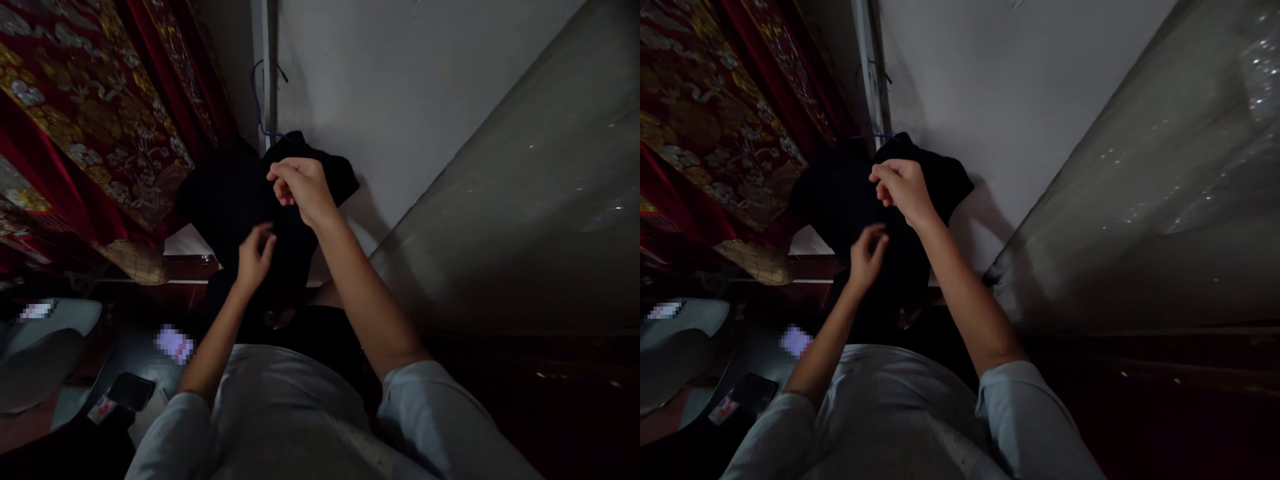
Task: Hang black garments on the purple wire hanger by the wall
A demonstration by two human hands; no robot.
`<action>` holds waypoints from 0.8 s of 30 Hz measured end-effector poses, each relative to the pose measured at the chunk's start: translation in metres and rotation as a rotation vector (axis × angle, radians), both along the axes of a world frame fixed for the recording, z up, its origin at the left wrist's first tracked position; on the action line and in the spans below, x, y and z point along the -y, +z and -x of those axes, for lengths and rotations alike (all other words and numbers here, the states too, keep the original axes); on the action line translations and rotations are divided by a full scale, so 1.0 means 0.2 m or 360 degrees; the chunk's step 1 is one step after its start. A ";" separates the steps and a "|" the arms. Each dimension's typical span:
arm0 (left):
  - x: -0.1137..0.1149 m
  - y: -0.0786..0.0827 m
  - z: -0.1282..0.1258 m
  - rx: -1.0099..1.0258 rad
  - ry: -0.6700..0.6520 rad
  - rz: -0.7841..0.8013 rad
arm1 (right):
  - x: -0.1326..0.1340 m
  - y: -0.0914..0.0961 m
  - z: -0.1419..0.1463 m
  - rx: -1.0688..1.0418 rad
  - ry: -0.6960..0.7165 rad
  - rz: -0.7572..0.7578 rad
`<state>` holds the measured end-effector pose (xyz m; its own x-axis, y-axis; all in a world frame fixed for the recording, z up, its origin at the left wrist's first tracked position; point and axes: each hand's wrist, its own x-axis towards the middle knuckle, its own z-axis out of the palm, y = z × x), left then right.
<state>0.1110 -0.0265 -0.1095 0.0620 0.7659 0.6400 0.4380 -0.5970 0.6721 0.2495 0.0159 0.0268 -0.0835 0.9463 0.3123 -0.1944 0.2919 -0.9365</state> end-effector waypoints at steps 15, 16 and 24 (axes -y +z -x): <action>-0.22 0.72 0.13 -0.0995 0.0086 -0.0383 | -0.03 -0.11 0.02 0.0311 -0.0158 -0.0232; -0.21 0.73 0.14 -0.0986 0.0087 -0.0399 | -0.04 -0.12 0.02 0.0358 -0.0191 -0.0255; -0.29 0.79 0.46 -0.0017 0.0367 -0.0719 | -0.09 -0.38 0.04 0.0540 -0.0182 0.0082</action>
<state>0.0191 0.0323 0.0476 -0.0677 0.4070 0.9109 0.5980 -0.7143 0.3636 0.2421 0.0337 -0.0500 -0.0671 0.9693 0.2364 0.1612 0.2443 -0.9562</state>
